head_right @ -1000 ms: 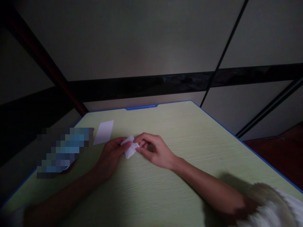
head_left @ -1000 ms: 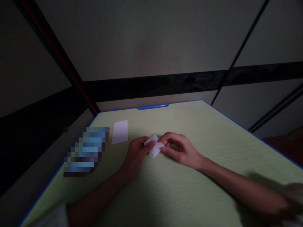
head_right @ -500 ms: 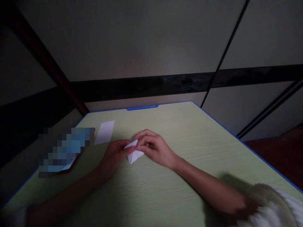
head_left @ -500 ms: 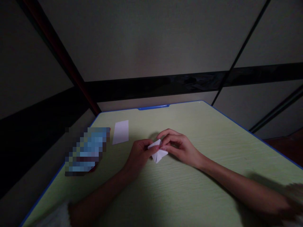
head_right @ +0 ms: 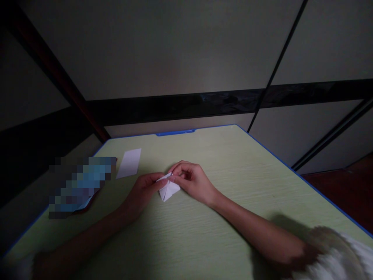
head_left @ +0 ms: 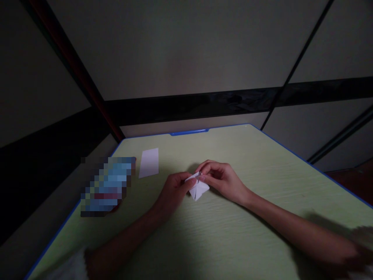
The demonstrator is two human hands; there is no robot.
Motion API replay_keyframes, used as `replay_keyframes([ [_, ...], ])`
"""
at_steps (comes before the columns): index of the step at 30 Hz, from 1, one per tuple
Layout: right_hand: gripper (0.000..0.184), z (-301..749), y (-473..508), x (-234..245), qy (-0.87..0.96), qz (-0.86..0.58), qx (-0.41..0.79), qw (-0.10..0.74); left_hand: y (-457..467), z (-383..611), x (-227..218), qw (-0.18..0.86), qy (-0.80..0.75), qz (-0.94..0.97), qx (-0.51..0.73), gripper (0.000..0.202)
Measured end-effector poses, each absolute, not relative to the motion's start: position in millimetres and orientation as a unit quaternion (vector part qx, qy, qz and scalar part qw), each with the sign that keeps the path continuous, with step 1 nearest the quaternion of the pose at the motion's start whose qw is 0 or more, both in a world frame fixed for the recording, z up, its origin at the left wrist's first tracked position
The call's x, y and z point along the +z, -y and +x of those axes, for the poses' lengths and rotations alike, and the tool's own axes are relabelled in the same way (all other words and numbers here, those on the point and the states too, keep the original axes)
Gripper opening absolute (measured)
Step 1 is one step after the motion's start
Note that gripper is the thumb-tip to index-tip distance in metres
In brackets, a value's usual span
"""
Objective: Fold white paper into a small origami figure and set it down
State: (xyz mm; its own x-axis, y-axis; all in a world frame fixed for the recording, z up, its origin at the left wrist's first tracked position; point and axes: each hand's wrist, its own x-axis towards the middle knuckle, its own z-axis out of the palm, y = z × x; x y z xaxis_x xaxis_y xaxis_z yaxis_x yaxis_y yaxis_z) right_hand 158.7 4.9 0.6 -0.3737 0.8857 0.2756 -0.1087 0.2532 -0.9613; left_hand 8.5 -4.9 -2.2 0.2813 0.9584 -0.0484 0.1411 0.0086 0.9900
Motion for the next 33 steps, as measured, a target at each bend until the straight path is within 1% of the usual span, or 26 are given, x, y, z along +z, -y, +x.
replay_keyframes([
  [6, 0.02, 156.1, -3.7, 0.3, 0.619, -0.335, 0.522, 0.481, 5.3, 9.3, -1.1, 0.519, -0.459, 0.619, 0.37, 0.02],
  [11, 0.02, 155.7, -3.0, -0.9, 0.631, -0.342, 0.504, 0.48, 5.6, 9.6, 0.0, 0.542, -0.458, 0.607, 0.358, 0.016],
  [14, 0.018, 156.4, -2.9, -0.3, 0.637, -0.341, 0.499, 0.478, 4.8, 9.6, -2.3, 0.535, -0.462, 0.613, 0.353, 0.018],
  [19, 0.013, 158.3, -3.7, 1.7, 0.623, -0.331, 0.53, 0.47, 3.5, 9.8, -4.6, 0.509, -0.478, 0.619, 0.359, 0.021],
  [23, 0.01, 157.6, -4.3, 0.5, 0.599, -0.361, 0.546, 0.46, 4.8, 10.0, -2.0, 0.51, -0.477, 0.615, 0.365, 0.022],
  [28, 0.011, 156.1, -4.2, 0.1, 0.578, -0.402, 0.551, 0.448, 5.9, 9.9, -1.3, 0.498, -0.479, 0.621, 0.37, 0.021],
  [33, 0.015, 156.6, -5.1, -0.1, 0.584, -0.399, 0.556, 0.436, 6.1, 8.5, -3.1, 0.494, -0.476, 0.625, 0.373, 0.02],
])
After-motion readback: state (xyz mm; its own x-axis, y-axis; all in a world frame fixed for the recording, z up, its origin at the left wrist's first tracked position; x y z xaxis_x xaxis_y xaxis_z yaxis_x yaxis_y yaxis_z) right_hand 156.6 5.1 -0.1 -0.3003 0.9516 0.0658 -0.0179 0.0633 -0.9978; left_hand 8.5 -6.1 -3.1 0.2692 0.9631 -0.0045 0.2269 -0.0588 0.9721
